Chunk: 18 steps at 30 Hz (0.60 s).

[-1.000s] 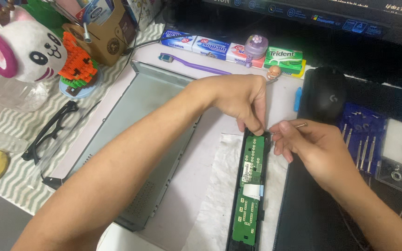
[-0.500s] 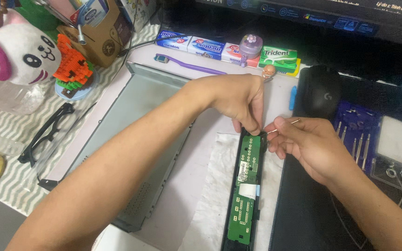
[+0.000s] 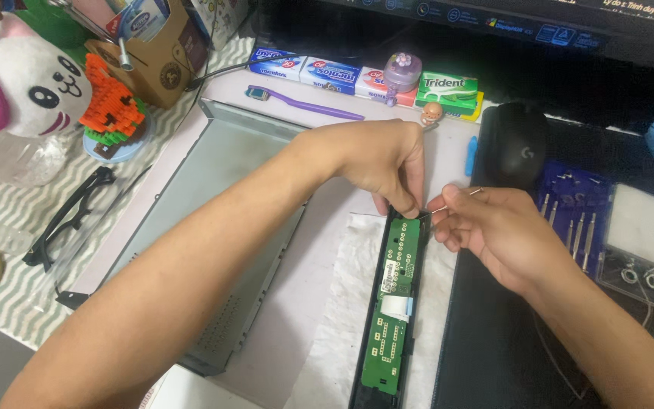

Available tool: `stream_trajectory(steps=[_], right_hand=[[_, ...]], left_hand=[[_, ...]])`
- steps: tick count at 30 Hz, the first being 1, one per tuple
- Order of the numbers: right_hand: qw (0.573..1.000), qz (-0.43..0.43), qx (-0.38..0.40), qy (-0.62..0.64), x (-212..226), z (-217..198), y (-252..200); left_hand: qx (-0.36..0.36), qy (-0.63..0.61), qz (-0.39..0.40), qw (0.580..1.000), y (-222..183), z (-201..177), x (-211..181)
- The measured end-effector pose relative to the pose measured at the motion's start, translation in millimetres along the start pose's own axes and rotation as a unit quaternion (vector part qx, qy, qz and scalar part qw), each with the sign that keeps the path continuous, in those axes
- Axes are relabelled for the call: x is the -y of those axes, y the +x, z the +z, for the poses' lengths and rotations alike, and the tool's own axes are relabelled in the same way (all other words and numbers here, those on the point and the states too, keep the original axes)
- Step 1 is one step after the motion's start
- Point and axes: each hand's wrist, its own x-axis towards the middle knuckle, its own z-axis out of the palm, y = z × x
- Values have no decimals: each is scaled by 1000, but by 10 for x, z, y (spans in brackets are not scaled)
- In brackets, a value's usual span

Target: The person removes a circuit board from an electronic component by hand and then uses a small screwdriver to remove plastic pieces from the inside of a device casing.

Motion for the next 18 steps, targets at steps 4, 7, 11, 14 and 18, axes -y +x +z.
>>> stream_trajectory(steps=[4,7,11,14,18], right_hand=[[1000,15,1,-5,26,1,5],[1000,9,17,14,-83,-74,85],[996,-38,80,12,-171,-141,115],[997,-45,67,3,-147,-106,75],[988,-117,25,-101,36,12,-172]], left_hand=[[-1,1,-8,1000,5,10,-8],[7,-9,-11,1000,54,44,50],[-38,-66,15,997,56,87,91],[-41,-64,10,997,26,74,82],[-34,-76,6,997,21,62,81]])
